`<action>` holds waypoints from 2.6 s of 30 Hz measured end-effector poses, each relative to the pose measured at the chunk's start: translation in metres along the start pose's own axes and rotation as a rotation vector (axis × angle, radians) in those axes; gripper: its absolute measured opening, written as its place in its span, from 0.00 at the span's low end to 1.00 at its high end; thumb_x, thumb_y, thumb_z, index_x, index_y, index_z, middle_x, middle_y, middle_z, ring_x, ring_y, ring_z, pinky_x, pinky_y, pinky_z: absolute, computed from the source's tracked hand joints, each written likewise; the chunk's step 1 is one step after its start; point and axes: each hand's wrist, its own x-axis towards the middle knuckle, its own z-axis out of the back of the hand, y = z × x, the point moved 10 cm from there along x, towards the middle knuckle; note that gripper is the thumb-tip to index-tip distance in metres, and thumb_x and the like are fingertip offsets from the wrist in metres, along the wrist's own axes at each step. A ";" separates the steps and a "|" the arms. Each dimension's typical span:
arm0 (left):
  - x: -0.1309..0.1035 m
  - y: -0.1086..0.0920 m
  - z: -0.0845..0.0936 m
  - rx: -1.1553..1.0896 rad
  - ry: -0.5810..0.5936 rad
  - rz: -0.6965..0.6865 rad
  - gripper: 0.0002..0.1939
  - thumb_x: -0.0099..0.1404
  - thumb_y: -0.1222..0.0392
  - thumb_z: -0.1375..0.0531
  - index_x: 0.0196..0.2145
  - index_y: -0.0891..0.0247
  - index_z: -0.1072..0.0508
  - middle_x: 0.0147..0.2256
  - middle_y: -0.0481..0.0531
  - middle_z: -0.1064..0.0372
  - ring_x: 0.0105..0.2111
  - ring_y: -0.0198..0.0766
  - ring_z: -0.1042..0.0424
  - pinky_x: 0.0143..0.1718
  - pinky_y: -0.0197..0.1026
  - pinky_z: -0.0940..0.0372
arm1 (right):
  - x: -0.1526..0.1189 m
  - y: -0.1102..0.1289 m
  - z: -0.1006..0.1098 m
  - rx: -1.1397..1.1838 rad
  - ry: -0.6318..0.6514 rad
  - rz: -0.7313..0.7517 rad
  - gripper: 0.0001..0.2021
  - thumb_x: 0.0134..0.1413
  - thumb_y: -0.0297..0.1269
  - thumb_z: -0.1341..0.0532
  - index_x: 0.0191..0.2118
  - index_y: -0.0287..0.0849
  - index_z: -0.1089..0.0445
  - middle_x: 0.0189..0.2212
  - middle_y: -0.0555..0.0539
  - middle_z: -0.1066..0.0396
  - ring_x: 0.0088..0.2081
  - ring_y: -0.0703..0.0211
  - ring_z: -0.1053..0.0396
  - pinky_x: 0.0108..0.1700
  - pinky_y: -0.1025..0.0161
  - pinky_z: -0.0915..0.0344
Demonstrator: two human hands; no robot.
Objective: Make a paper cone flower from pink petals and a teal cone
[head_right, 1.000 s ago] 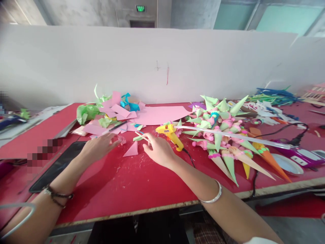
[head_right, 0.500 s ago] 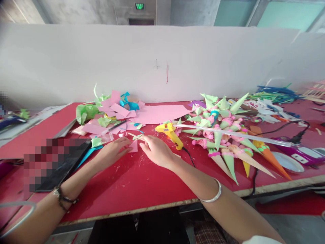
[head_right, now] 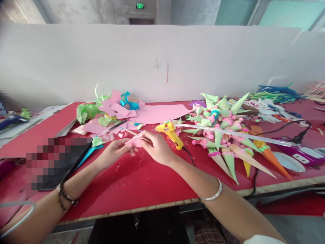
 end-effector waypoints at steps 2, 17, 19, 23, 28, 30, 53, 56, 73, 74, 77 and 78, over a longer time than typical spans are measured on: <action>0.000 0.002 -0.005 -0.051 0.020 0.026 0.12 0.59 0.56 0.46 0.32 0.69 0.32 0.26 0.50 0.31 0.22 0.30 0.32 0.28 0.35 0.36 | -0.001 0.001 -0.006 0.020 0.052 0.007 0.07 0.55 0.34 0.51 0.26 0.41 0.44 0.20 0.55 0.46 0.22 0.69 0.47 0.24 0.71 0.49; -0.006 -0.015 0.017 0.196 -0.184 -0.114 0.11 0.58 0.54 0.45 0.27 0.65 0.32 0.21 0.45 0.34 0.22 0.30 0.35 0.27 0.32 0.39 | -0.001 -0.003 -0.008 -0.147 0.093 -0.043 0.18 0.58 0.40 0.52 0.53 0.39 0.45 0.18 0.54 0.39 0.20 0.67 0.41 0.24 0.69 0.44; -0.008 -0.017 0.016 0.196 -0.182 -0.121 0.11 0.57 0.54 0.44 0.29 0.65 0.31 0.21 0.44 0.34 0.22 0.30 0.35 0.27 0.32 0.39 | -0.002 -0.003 -0.013 -0.236 0.152 -0.052 0.15 0.59 0.39 0.54 0.43 0.38 0.35 0.17 0.53 0.38 0.20 0.67 0.41 0.24 0.69 0.45; -0.009 -0.018 0.013 0.168 -0.166 -0.133 0.10 0.56 0.54 0.43 0.31 0.65 0.31 0.23 0.45 0.33 0.22 0.30 0.35 0.26 0.32 0.39 | -0.004 0.002 -0.021 -0.316 0.225 -0.032 0.17 0.60 0.39 0.56 0.39 0.38 0.32 0.20 0.50 0.35 0.22 0.67 0.39 0.25 0.69 0.46; -0.011 -0.020 0.010 0.233 -0.161 -0.157 0.11 0.59 0.55 0.47 0.29 0.66 0.32 0.24 0.47 0.33 0.22 0.30 0.35 0.25 0.32 0.39 | -0.006 0.003 -0.025 -0.315 0.255 -0.012 0.18 0.61 0.39 0.58 0.44 0.40 0.34 0.27 0.48 0.31 0.27 0.65 0.35 0.28 0.68 0.44; -0.011 -0.021 0.008 0.281 -0.148 -0.165 0.13 0.61 0.55 0.49 0.25 0.66 0.34 0.21 0.47 0.35 0.21 0.30 0.36 0.24 0.32 0.40 | -0.006 0.003 -0.026 -0.317 0.262 -0.007 0.18 0.61 0.38 0.57 0.45 0.41 0.34 0.28 0.48 0.30 0.29 0.64 0.34 0.29 0.68 0.43; -0.021 -0.040 -0.003 0.615 -0.088 -0.359 0.14 0.63 0.59 0.52 0.25 0.66 0.33 0.18 0.44 0.41 0.18 0.28 0.45 0.20 0.31 0.48 | -0.012 0.002 -0.034 0.135 0.490 -0.144 0.17 0.58 0.43 0.52 0.48 0.42 0.35 0.25 0.50 0.33 0.21 0.70 0.39 0.26 0.69 0.40; -0.022 -0.043 -0.002 0.639 -0.116 -0.397 0.13 0.63 0.59 0.52 0.27 0.67 0.33 0.19 0.46 0.38 0.19 0.28 0.42 0.21 0.31 0.47 | -0.007 0.004 -0.025 0.093 0.404 -0.105 0.16 0.57 0.39 0.49 0.48 0.42 0.33 0.25 0.50 0.33 0.25 0.68 0.38 0.28 0.69 0.40; -0.019 -0.035 0.002 0.490 -0.133 -0.331 0.12 0.64 0.59 0.53 0.33 0.68 0.34 0.18 0.42 0.44 0.17 0.26 0.47 0.20 0.29 0.49 | -0.005 0.003 -0.018 0.101 0.264 -0.089 0.14 0.53 0.43 0.45 0.33 0.38 0.29 0.18 0.53 0.39 0.21 0.70 0.44 0.22 0.71 0.48; -0.019 -0.036 0.001 0.485 -0.127 -0.333 0.12 0.64 0.59 0.54 0.34 0.68 0.34 0.19 0.42 0.43 0.17 0.26 0.46 0.20 0.30 0.48 | -0.005 0.003 -0.019 0.092 0.274 -0.104 0.15 0.53 0.44 0.46 0.32 0.37 0.29 0.18 0.53 0.39 0.20 0.70 0.45 0.22 0.71 0.48; -0.020 -0.038 0.001 0.464 -0.113 -0.344 0.12 0.64 0.59 0.55 0.33 0.67 0.35 0.20 0.43 0.42 0.18 0.27 0.46 0.21 0.30 0.48 | -0.007 0.001 -0.023 0.076 0.319 -0.135 0.17 0.54 0.45 0.48 0.31 0.36 0.30 0.18 0.53 0.39 0.20 0.70 0.46 0.21 0.70 0.49; -0.020 -0.038 0.001 0.456 -0.109 -0.345 0.13 0.65 0.59 0.55 0.32 0.67 0.35 0.20 0.43 0.42 0.18 0.27 0.46 0.21 0.30 0.49 | -0.007 0.002 -0.024 0.069 0.327 -0.127 0.17 0.55 0.44 0.48 0.30 0.36 0.30 0.19 0.52 0.39 0.20 0.70 0.45 0.22 0.70 0.48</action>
